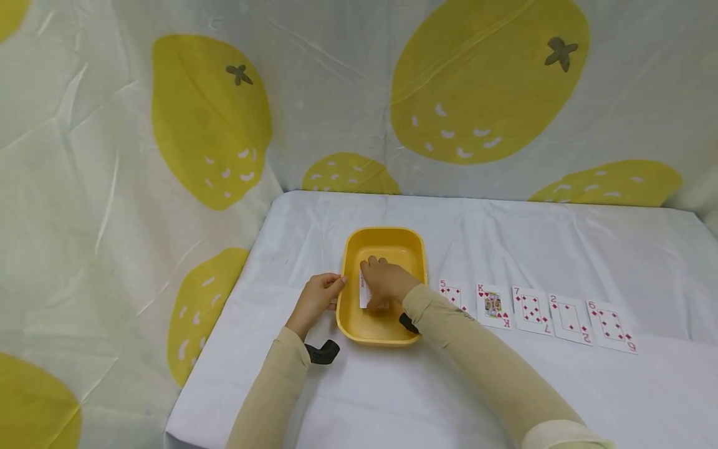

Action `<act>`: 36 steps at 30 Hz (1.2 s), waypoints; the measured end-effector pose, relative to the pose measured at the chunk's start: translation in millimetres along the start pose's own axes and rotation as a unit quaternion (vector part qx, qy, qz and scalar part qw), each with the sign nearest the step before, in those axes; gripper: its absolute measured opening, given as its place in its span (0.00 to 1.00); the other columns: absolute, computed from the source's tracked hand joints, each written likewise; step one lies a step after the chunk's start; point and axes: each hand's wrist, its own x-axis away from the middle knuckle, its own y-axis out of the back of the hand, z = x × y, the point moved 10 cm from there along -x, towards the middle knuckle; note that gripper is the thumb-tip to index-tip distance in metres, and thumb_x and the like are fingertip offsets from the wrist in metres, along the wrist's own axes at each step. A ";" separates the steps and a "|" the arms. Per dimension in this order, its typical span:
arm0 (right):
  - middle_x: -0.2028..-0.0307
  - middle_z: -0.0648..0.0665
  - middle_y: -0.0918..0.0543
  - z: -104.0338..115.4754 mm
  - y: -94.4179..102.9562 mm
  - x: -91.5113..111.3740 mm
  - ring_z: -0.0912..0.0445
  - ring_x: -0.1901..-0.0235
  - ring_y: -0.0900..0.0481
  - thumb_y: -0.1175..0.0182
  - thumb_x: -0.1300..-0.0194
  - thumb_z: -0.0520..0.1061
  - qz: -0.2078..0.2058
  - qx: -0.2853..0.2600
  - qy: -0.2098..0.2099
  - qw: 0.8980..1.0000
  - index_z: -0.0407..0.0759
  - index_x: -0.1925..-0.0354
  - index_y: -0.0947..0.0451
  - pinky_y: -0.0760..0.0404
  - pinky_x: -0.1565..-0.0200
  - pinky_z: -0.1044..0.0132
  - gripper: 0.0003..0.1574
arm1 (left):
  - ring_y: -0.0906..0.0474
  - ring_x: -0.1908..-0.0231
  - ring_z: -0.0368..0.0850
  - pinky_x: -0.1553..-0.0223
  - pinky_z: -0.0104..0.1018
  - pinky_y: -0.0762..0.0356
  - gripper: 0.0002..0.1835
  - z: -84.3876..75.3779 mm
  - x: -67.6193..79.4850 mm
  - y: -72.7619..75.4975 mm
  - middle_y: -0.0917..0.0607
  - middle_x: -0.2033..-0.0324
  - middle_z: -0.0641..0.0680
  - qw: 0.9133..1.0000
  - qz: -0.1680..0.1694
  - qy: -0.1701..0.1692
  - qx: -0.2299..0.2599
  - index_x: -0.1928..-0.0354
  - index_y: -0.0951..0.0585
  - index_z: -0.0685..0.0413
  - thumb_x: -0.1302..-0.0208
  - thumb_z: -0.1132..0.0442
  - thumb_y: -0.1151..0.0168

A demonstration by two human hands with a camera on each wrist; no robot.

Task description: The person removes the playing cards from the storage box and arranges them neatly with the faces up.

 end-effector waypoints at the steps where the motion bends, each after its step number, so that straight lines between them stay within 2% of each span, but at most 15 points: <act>1: 0.53 0.41 0.34 -0.3 4.0 1.5 0.50 0.58 0.34 0.29 0.61 0.60 0.001 0.004 0.001 1.000 0.37 0.41 0.41 0.27 0.57 0.62 0.55 | 0.21 0.70 0.45 0.73 0.37 0.20 0.17 -0.2 0.1 -0.2 0.18 0.65 0.54 1.000 0.000 0.000 0.001 0.56 0.20 0.59 0.38 0.53 0.44; 5: 0.50 0.39 0.34 -3.9 22.6 11.4 0.49 0.56 0.34 0.30 0.59 0.59 -0.005 0.014 0.014 1.000 0.34 0.41 0.41 0.28 0.52 0.61 0.55 | 0.21 0.71 0.45 0.73 0.37 0.20 0.17 -0.4 0.5 -0.5 0.18 0.66 0.54 1.000 -0.004 -0.001 0.000 0.56 0.21 0.60 0.38 0.53 0.44; 10: 0.46 0.37 0.36 -22.0 44.2 31.1 0.48 0.52 0.34 0.30 0.57 0.57 -0.026 -0.003 0.025 0.999 0.32 0.38 0.45 0.31 0.48 0.58 0.57 | 0.21 0.72 0.45 0.73 0.37 0.20 0.18 -0.7 0.4 -1.3 0.18 0.67 0.55 1.000 -0.004 -0.001 0.004 0.55 0.21 0.61 0.38 0.53 0.44; 16: 0.48 0.35 0.37 -58.3 68.0 65.0 0.46 0.58 0.32 0.30 0.59 0.53 -0.080 -0.008 0.025 0.996 0.29 0.42 0.42 0.25 0.57 0.57 0.53 | 0.21 0.72 0.45 0.73 0.37 0.20 0.17 0.2 -0.9 -0.9 0.18 0.66 0.56 1.000 -0.005 0.004 0.006 0.54 0.22 0.62 0.37 0.56 0.45; 20: 0.49 0.32 0.36 -89.5 76.9 91.4 0.45 0.59 0.31 0.29 0.61 0.51 -0.101 -0.002 0.011 0.995 0.27 0.44 0.41 0.26 0.55 0.54 0.52 | 0.21 0.72 0.45 0.73 0.36 0.20 0.17 0.4 -2.0 -0.3 0.18 0.66 0.56 1.000 -0.005 0.004 0.005 0.54 0.22 0.62 0.37 0.56 0.45; 27: 0.54 0.33 0.33 -146.8 74.0 140.7 0.47 0.67 0.30 0.28 0.64 0.49 -0.115 0.010 -0.031 0.993 0.29 0.50 0.39 0.26 0.62 0.54 0.47 | 0.21 0.73 0.45 0.73 0.37 0.20 0.16 2.9 -2.3 0.2 0.18 0.67 0.55 1.000 -0.006 0.008 0.005 0.55 0.21 0.61 0.37 0.56 0.45; 31: 0.52 0.28 0.34 -177.1 63.9 170.0 0.40 0.59 0.30 0.28 0.65 0.48 -0.119 0.016 -0.050 0.992 0.25 0.49 0.41 0.28 0.58 0.47 0.50 | 0.21 0.73 0.44 0.73 0.36 0.20 0.17 4.2 -2.1 -0.4 0.18 0.67 0.54 1.000 -0.005 0.012 0.001 0.55 0.21 0.60 0.37 0.55 0.45; 36: 0.49 0.24 0.39 -219.0 42.0 204.5 0.35 0.55 0.33 0.30 0.64 0.46 -0.106 0.015 -0.089 0.990 0.21 0.46 0.46 0.31 0.55 0.41 0.54 | 0.22 0.73 0.45 0.72 0.36 0.20 0.17 6.2 -2.4 -0.4 0.18 0.67 0.54 1.000 -0.006 0.018 -0.001 0.55 0.21 0.59 0.37 0.54 0.44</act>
